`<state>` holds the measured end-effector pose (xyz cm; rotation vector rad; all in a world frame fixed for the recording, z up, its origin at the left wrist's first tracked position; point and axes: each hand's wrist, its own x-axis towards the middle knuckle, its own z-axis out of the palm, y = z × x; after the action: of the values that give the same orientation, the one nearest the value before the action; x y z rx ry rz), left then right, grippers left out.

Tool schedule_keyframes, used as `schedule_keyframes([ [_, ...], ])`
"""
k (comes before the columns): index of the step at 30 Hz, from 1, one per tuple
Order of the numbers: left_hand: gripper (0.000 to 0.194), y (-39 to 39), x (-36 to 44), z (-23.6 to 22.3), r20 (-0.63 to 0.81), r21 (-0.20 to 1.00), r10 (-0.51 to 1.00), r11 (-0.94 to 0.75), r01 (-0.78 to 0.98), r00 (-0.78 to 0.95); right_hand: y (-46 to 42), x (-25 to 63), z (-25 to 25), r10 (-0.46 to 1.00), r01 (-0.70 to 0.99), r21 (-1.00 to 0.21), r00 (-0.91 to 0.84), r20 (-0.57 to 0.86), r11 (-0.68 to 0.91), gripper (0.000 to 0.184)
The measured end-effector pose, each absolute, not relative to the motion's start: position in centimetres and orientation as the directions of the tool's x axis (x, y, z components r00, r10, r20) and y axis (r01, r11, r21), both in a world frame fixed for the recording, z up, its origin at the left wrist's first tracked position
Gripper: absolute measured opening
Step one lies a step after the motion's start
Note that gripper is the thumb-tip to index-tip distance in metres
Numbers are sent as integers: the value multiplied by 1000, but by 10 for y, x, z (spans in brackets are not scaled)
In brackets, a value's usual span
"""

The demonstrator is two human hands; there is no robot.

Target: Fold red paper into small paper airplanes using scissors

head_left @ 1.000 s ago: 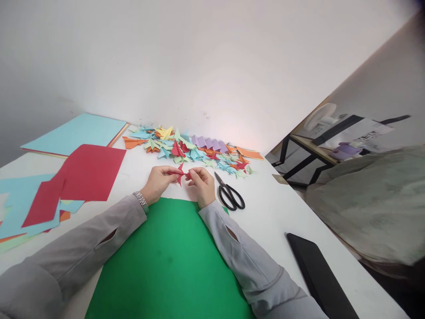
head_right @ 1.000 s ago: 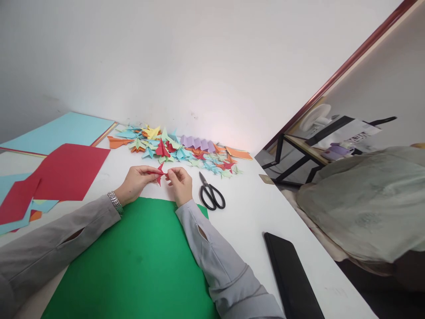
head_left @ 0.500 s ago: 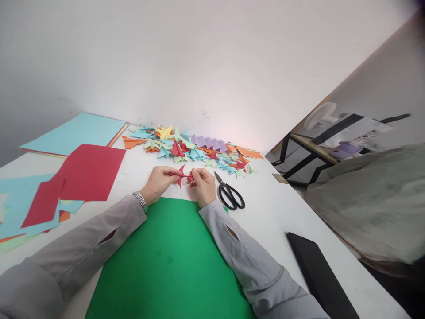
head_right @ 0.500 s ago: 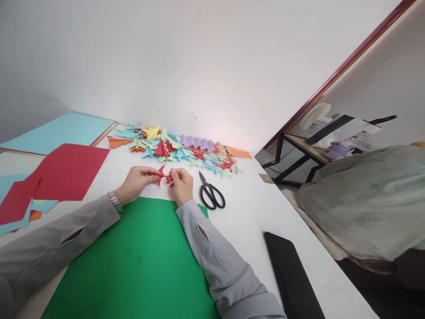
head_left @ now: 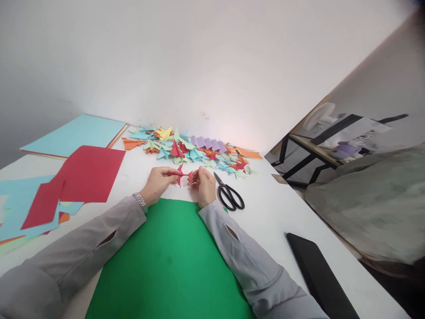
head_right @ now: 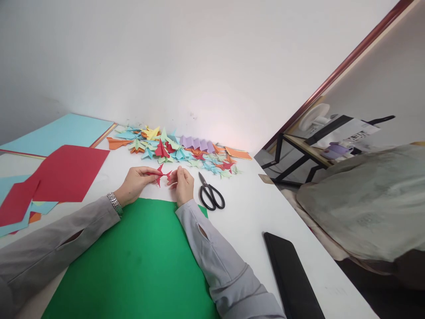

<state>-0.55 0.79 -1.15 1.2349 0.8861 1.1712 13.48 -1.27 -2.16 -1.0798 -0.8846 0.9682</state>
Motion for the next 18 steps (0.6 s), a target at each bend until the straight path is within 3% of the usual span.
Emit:
schedule_keyframes([
  [4, 20, 9, -5, -12, 60, 970, 981, -13, -242, 187, -12, 136, -21, 961, -177, -976, 266, 75, 125, 25],
  [12, 28, 7, -7, -10, 35, 963, 963, 39, -266, 267, -16, 133, -17, 964, -111, -961, 110, 242, 254, 25],
  [18, 30, 6, -7, -8, 25, 959, 958, 58, -278, 286, -17, 135, -17, 967, -106, -966, 127, 223, 237, 25],
])
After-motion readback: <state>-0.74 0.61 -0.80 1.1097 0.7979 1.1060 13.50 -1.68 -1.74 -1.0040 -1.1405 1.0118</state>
